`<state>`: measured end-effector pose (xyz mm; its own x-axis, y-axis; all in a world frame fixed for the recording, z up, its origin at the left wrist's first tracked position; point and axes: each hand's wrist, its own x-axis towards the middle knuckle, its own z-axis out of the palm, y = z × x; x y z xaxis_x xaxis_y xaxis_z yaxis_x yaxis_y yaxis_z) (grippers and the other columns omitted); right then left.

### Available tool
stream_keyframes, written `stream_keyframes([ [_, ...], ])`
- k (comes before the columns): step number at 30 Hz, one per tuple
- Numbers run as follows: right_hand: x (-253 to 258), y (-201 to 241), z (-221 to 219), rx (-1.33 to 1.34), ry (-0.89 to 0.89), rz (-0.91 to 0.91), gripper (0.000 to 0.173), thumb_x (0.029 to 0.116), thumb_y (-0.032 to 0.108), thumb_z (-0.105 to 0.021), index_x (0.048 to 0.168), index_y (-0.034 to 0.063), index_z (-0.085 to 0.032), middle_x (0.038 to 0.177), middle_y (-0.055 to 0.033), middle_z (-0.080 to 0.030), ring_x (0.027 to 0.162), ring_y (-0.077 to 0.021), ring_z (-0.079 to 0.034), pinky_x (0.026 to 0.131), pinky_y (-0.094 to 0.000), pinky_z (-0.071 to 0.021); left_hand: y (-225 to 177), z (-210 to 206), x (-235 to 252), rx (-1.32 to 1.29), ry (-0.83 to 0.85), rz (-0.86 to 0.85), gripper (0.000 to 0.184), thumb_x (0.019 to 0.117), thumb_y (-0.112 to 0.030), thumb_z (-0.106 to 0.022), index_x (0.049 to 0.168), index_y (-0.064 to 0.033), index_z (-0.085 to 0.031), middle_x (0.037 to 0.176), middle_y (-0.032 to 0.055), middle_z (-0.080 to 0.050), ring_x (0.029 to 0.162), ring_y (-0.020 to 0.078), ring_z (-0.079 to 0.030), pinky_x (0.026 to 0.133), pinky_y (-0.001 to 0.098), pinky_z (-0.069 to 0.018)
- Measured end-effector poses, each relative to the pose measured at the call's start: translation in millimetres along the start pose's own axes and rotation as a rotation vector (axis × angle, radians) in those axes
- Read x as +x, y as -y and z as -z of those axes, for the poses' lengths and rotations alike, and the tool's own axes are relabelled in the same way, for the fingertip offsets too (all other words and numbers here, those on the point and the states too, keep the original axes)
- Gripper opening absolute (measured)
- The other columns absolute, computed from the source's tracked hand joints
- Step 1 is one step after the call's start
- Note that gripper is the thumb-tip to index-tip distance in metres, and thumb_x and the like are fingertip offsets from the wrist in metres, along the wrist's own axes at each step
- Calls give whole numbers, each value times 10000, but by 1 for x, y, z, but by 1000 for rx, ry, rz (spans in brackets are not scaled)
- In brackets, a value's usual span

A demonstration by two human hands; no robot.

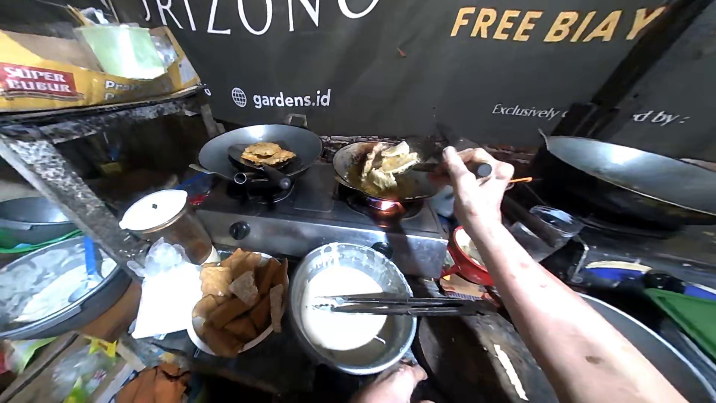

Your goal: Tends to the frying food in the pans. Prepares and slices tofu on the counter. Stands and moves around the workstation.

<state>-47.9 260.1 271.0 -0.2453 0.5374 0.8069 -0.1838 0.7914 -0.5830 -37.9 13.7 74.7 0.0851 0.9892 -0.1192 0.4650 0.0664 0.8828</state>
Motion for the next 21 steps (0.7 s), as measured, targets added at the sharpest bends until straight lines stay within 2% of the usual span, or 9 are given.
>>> stream_keyframes([
  [1, 2, -1, -3, -13, 4, 14, 218, 1006, 222, -611, 892, 42, -654, 815, 23, -666, 690, -33, -677, 675, -273, -614, 0, 0, 0, -2, 1, -4, 420, 1009, -166, -614, 1312, 123, -590, 1281, 343, -613, 1250, 432, -593, 1108, 519, -438],
  [7, 2, -8, -20, 3, 24, -19, 181, 979, 209, -645, 870, 68, -675, 831, 47, -676, 725, -1, -658, 705, -241, -586, -2, 1, -1, 3, 3, 7, 421, 1010, -165, -613, 1322, 118, -586, 1299, 337, -607, 1269, 428, -582, 1120, 516, -427],
  [11, -7, -7, -14, 22, 111, -40, 166, 979, 181, -645, 857, 70, -656, 861, 37, -661, 739, 1, -635, 712, -217, -564, -1, 1, -2, -1, 0, 2, 420, 1017, -172, -602, 1325, 113, -586, 1301, 332, -609, 1264, 426, -587, 1116, 521, -429],
  [13, -5, -9, -9, 40, 166, 8, 145, 962, 141, -651, 850, 50, -665, 893, 21, -678, 762, -5, -661, 728, -218, -587, -2, 1, -2, -3, 6, -6, 416, 1017, -164, -603, 1322, 118, -584, 1289, 336, -612, 1255, 430, -591, 1110, 523, -434],
  [16, 1, -1, -4, -5, 270, 93, 137, 945, 126, -646, 847, 35, -675, 883, 12, -679, 764, 28, -629, 717, -165, -536, -2, 2, -1, -2, 14, -1, 419, 1021, -163, -600, 1328, 121, -577, 1278, 339, -613, 1236, 430, -597, 1097, 519, -440],
  [21, 10, 11, -5, -102, 453, 264, 160, 924, 139, -668, 828, 13, -686, 818, -39, -672, 704, 0, -589, 660, -170, -488, 0, 2, 0, 2, 13, -11, 416, 1019, -168, -602, 1317, 121, -583, 1259, 339, -621, 1214, 434, -606, 1082, 525, -449],
])
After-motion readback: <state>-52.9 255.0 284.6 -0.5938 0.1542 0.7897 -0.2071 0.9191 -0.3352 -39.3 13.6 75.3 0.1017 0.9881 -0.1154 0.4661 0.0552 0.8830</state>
